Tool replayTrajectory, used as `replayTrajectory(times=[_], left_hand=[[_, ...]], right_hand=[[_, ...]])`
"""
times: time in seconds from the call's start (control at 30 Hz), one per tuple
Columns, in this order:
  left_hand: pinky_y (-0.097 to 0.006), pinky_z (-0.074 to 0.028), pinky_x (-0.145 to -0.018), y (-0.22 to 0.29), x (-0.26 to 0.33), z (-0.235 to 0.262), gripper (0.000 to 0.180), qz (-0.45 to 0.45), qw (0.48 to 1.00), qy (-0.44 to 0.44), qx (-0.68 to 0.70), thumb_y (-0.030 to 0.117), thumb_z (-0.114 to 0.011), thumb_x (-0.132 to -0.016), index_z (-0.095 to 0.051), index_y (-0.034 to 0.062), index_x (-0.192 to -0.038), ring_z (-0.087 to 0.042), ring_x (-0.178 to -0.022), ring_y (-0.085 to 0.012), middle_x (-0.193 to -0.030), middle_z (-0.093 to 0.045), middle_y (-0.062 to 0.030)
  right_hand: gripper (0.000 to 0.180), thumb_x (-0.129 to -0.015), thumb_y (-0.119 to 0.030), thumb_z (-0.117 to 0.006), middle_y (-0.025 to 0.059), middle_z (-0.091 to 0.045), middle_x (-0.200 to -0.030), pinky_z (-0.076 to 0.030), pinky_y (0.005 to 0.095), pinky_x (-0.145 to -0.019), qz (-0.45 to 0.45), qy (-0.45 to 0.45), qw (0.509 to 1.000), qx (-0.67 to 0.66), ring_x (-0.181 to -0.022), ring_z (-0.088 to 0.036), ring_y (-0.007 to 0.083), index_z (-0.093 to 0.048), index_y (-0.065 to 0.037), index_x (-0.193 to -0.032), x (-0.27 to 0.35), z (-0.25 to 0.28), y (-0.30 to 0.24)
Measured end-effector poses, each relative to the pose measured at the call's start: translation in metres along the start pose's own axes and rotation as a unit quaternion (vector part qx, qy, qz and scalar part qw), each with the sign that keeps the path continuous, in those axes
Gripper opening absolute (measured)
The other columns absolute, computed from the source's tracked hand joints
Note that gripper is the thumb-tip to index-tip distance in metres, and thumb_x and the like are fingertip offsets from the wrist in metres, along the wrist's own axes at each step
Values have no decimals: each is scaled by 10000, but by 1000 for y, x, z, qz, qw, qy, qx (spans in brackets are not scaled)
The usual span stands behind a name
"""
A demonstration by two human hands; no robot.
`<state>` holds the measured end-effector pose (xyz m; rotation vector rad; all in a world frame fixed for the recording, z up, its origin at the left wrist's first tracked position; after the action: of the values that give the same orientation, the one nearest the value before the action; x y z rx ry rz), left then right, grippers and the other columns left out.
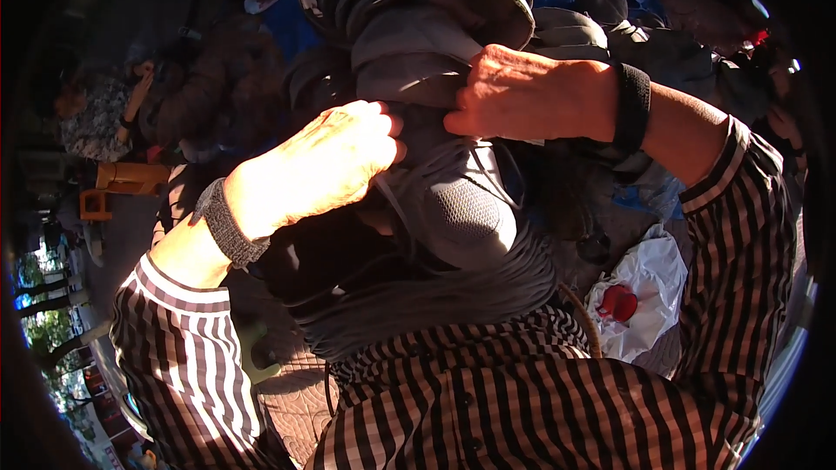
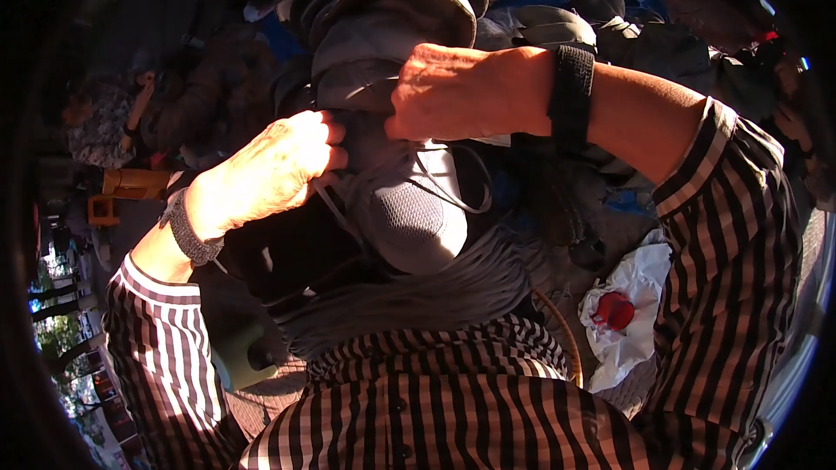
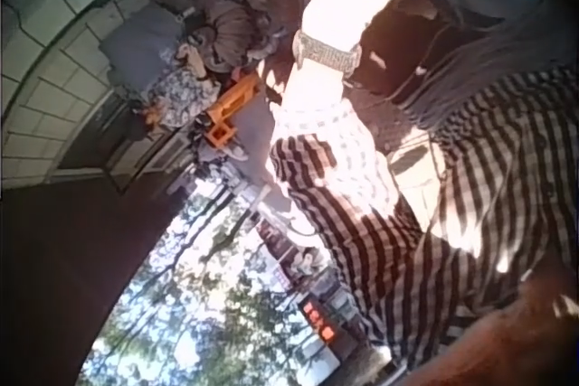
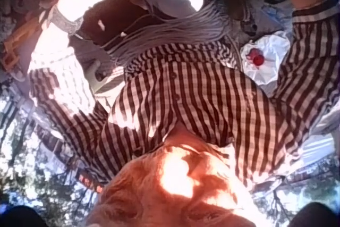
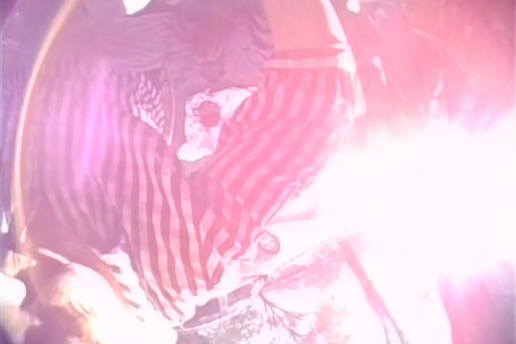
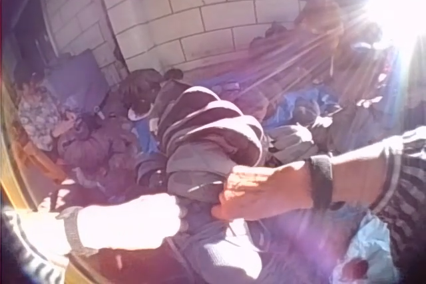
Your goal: Lacing a grey sneaker in a manufacturing assembly setting.
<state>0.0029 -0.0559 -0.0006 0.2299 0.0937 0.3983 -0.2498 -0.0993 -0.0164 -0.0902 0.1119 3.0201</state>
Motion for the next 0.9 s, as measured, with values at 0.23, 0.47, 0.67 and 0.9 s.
replayTrajectory(times=[0.23,0.47,0.67,0.9], left_hand=[[-408,-483,-874,10,-16,16,400,50,994,-86,45,-35,-591,-660,-612,-28,-1059,-567,-1015,-376,-1102,-584,-191],[-383,-455,-588,0,-43,20,127,195,955,-184,126,84,-592,-735,-615,-41,-728,-596,-590,-319,-615,-591,-182],[-403,-475,-586,-6,-40,-1,126,241,956,-114,123,105,-594,-728,-619,-17,-708,-617,-624,-329,-667,-615,-199],[-376,-489,-651,9,-32,-10,102,270,956,-13,117,62,-555,-751,-607,-25,-769,-639,-732,-307,-746,-640,-196]], right_hand=[[273,-850,-73,-549,54,-661,-1026,-486,367,-856,-165,-222,942,-189,-1000,-626,238,-605,-140,-1108,-2,29,11],[92,-740,-78,-591,145,-665,-760,-526,386,-656,-219,-185,940,-184,-776,-676,291,-634,2,-752,-36,26,-3],[96,-685,-45,-586,171,-654,-760,-498,432,-635,-160,-2,979,-128,-748,-655,344,-634,18,-740,-31,4,-9],[116,-835,-127,-576,148,-617,-674,-473,386,-601,-252,226,883,-324,-640,-618,310,-612,-31,-781,-7,-41,-21]])
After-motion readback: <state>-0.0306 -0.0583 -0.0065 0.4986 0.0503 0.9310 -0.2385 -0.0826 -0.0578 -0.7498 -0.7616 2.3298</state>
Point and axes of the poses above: each hand's wrist, its own x-axis away from the middle knuckle, its own z-axis out of the back of the hand, y = z × x, the point moved 1 cm from there along -x, towards the middle knuckle
